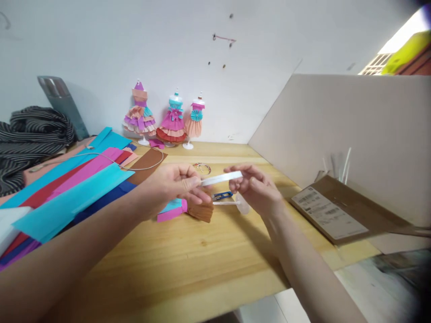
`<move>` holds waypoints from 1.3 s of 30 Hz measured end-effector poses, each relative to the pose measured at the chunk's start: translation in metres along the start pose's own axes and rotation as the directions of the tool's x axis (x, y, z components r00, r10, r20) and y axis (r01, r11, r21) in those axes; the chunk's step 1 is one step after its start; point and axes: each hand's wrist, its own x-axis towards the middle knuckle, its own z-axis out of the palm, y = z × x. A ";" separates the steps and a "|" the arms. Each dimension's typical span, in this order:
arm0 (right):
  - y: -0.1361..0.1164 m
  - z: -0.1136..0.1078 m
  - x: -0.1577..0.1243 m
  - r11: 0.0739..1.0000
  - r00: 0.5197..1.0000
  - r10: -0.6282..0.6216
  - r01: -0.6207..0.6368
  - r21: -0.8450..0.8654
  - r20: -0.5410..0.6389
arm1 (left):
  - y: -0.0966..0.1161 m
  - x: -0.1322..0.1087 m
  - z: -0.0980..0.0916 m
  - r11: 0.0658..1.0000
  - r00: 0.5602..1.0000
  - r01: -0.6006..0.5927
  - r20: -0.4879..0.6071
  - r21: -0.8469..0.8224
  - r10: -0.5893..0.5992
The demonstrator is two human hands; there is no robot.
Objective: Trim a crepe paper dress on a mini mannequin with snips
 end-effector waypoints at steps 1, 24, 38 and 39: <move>-0.001 -0.005 0.003 0.987 1.000 0.002 -0.002 -0.162 0.002 | 0.004 -0.001 -0.001 1.000 0.999 -0.006 -0.045 0.007 0.006; 0.023 -0.032 0.050 0.428 0.932 0.362 -0.143 -0.892 0.025 | 0.026 -0.004 -0.015 0.997 0.975 -0.042 -0.221 -0.066 0.026; -0.045 0.056 -0.012 0.916 0.960 0.262 -0.280 0.287 0.099 | 0.013 0.004 -0.007 0.999 0.951 0.020 -0.308 -0.035 -0.030; -0.044 0.061 -0.013 0.900 0.954 0.277 -0.299 0.317 0.113 | 0.011 0.004 -0.006 0.999 0.953 0.005 -0.303 -0.043 -0.018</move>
